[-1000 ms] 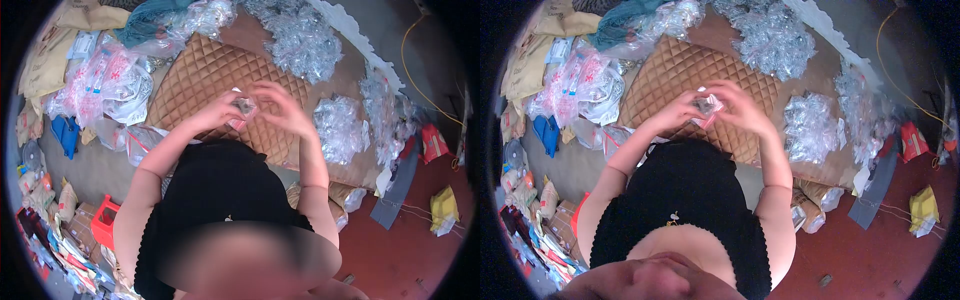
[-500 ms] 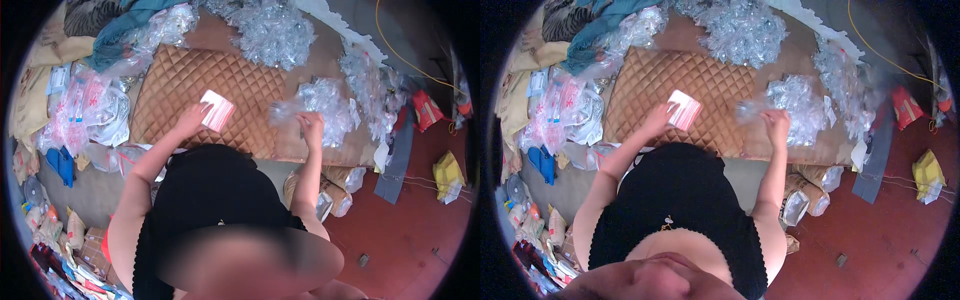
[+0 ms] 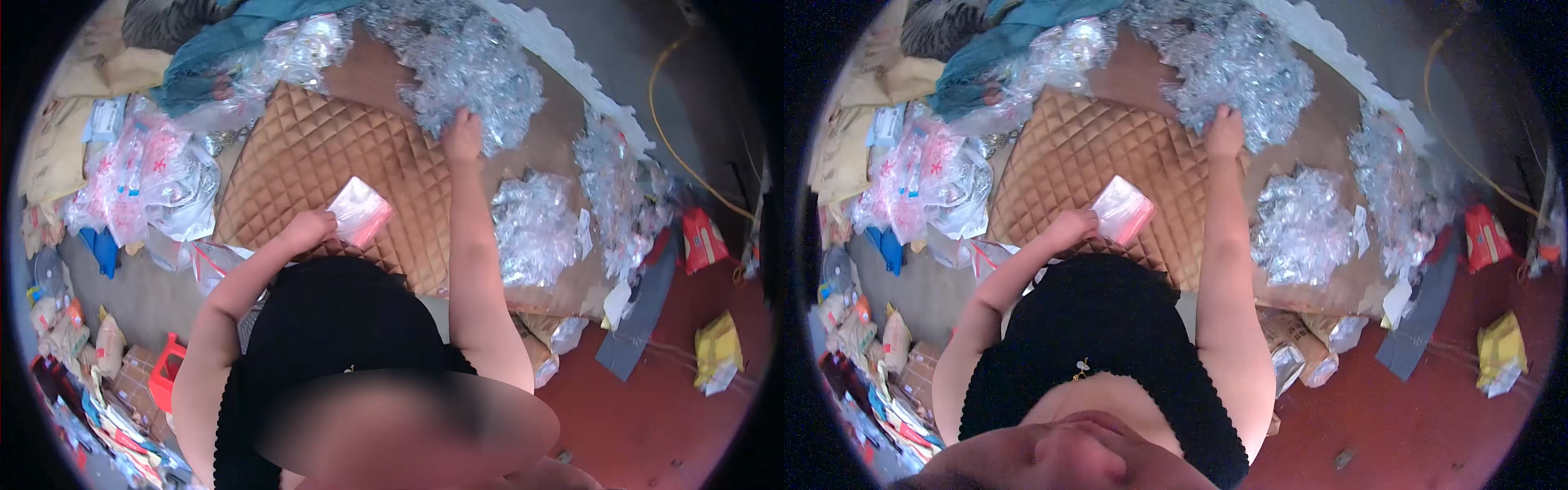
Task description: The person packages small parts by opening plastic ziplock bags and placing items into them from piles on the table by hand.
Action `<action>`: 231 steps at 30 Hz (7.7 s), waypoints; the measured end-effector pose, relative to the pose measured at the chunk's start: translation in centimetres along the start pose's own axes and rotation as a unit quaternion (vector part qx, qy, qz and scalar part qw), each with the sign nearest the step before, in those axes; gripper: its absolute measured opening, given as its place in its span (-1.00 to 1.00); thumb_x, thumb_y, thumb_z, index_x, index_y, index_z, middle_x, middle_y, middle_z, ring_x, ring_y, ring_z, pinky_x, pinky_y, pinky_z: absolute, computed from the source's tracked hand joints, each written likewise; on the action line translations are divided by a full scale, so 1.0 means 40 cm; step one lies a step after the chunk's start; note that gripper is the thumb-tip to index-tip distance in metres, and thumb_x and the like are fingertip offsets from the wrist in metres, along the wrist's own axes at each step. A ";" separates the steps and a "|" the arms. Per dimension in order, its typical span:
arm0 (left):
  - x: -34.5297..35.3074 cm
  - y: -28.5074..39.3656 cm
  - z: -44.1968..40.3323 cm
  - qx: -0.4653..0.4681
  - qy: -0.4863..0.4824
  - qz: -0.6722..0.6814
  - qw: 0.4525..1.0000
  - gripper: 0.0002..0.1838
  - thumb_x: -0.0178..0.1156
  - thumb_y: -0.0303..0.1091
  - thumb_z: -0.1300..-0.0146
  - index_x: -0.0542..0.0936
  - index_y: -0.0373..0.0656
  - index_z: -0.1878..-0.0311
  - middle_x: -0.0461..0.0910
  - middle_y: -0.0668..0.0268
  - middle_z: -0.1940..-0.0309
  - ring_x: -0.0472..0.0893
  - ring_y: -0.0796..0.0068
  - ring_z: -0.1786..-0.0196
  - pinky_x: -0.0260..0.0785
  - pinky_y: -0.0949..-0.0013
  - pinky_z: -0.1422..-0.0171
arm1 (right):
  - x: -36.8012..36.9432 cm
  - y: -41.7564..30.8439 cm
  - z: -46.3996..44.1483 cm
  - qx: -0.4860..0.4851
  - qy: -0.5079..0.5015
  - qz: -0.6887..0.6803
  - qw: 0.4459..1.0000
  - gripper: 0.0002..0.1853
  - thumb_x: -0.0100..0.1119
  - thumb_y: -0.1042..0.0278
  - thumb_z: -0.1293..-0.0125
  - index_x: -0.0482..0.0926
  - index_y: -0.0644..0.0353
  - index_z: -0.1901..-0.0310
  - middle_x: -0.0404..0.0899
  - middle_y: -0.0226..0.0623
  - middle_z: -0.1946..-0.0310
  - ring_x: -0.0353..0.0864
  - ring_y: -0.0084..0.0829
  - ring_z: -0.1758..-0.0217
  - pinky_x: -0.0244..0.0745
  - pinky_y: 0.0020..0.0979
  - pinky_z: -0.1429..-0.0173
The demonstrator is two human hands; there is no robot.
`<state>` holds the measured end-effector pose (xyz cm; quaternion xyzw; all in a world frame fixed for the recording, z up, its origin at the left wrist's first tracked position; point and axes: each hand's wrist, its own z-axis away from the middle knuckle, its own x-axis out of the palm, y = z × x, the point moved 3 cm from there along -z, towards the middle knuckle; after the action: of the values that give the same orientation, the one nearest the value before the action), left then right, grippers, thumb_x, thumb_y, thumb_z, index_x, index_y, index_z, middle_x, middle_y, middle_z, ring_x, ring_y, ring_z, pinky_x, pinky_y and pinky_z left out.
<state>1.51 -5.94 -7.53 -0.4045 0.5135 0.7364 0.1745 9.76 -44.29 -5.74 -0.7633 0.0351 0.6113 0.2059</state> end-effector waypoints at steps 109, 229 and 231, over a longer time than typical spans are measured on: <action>0.054 -0.025 0.020 0.054 0.066 -0.059 0.995 -0.46 0.29 -0.29 -0.06 0.53 -0.11 -0.18 0.50 0.21 -0.10 0.48 0.19 -0.21 0.39 0.11 -0.25 | -0.378 0.299 0.451 0.201 -0.012 0.041 0.979 -0.73 0.32 0.45 -0.17 0.70 0.09 0.06 0.71 -0.19 0.15 0.63 -0.12 0.05 0.47 -0.22 -0.13; 0.059 0.012 -0.016 0.072 0.037 -0.007 0.997 -0.88 0.19 -0.35 -0.11 0.62 -0.14 0.30 0.61 0.26 0.18 0.62 0.23 0.07 0.53 0.20 0.04 | -0.168 0.274 0.077 -0.021 0.178 0.013 0.984 -0.36 0.34 0.40 -0.13 0.38 0.26 -0.28 0.45 0.09 -0.20 0.39 0.09 -0.29 0.29 -0.05 -0.33; 0.034 0.010 -0.032 0.066 -0.009 -0.025 0.997 -0.90 0.20 -0.34 -0.10 0.59 -0.14 0.35 0.60 0.24 0.23 0.62 0.20 0.12 0.53 0.17 0.08 | -0.126 0.153 -0.085 -0.081 0.160 -0.047 0.983 -0.43 0.31 0.42 -0.15 0.42 0.29 -0.22 0.48 0.08 -0.14 0.43 0.12 -0.22 0.34 -0.02 -0.26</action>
<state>0.97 -7.46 -8.53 -0.3981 0.5488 0.7003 0.2236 9.76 -52.09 -2.05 -0.8662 -0.0180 0.4719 0.1635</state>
